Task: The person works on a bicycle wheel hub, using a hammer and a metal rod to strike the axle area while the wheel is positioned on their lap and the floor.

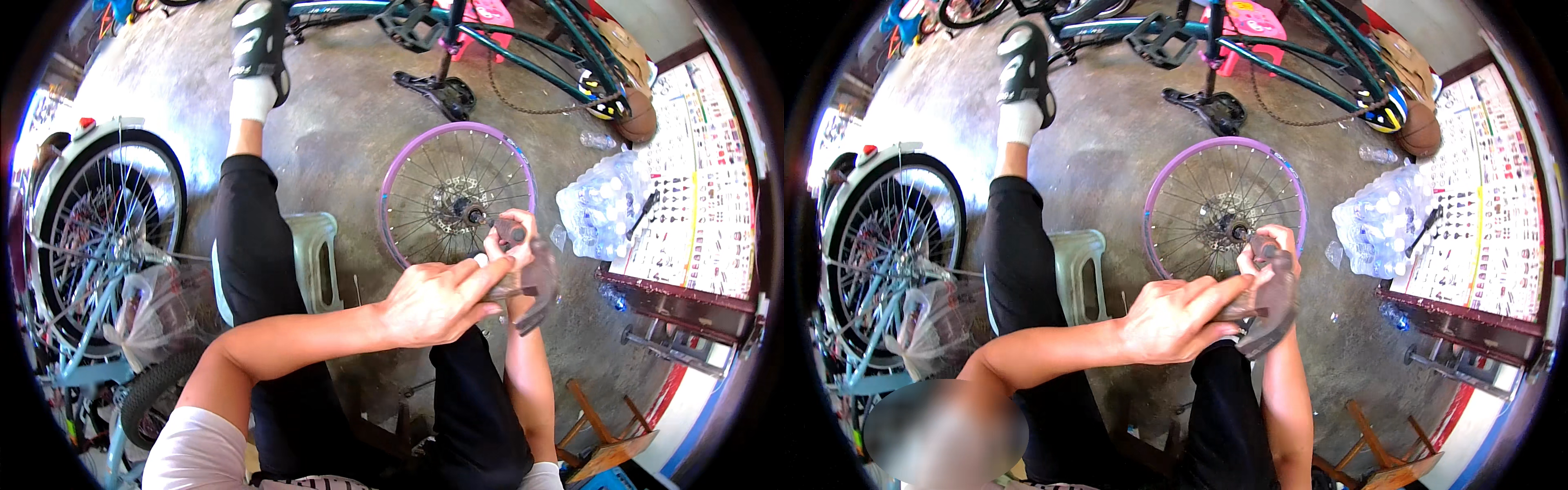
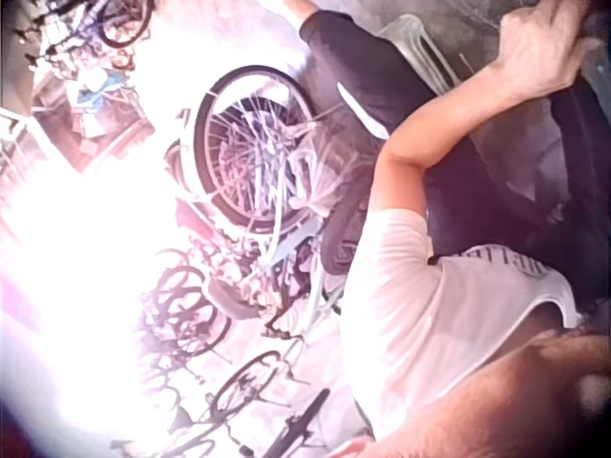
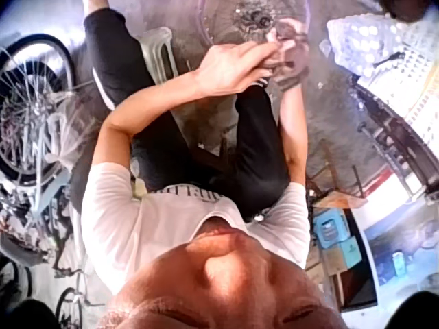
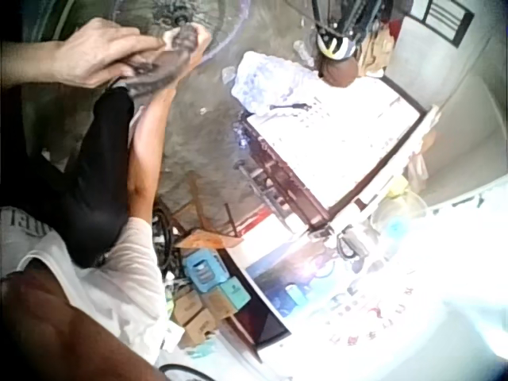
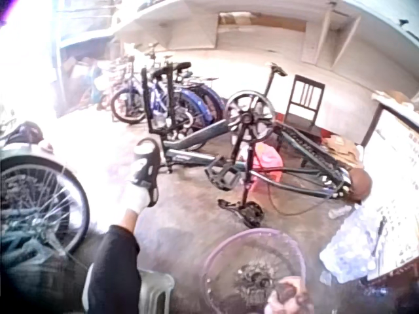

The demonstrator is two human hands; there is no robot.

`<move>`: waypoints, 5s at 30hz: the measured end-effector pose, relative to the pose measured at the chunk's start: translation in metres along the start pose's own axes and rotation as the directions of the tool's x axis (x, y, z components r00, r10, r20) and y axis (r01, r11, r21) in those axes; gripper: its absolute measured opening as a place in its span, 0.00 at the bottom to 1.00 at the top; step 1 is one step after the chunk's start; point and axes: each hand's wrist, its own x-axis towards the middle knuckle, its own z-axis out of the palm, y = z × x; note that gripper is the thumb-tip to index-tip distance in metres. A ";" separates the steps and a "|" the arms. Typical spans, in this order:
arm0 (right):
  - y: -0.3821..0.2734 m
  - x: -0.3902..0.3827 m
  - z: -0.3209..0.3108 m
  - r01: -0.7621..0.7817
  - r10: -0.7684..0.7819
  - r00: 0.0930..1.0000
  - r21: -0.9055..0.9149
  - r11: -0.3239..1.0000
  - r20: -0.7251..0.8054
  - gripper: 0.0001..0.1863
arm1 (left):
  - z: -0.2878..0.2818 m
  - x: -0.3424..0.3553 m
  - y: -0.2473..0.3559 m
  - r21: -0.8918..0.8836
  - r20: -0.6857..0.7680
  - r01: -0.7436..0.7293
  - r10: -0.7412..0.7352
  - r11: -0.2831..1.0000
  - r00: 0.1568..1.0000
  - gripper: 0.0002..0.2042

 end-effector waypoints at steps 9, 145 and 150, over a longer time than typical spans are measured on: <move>-0.015 -0.001 0.002 0.123 -0.138 0.988 -0.191 0.974 -0.067 0.18 | 0.006 -0.001 0.023 -0.109 -0.087 -0.037 0.028 0.993 0.996 0.30; -0.029 0.000 0.013 0.237 -0.286 0.957 -0.437 0.868 -0.049 0.21 | 0.040 -0.029 -0.002 -0.204 -0.051 -0.086 0.077 0.975 0.996 0.29; -0.029 0.004 0.017 0.265 -0.328 0.944 -0.502 0.823 -0.039 0.21 | 0.038 -0.029 -0.002 -0.213 -0.051 -0.069 0.060 0.975 0.997 0.29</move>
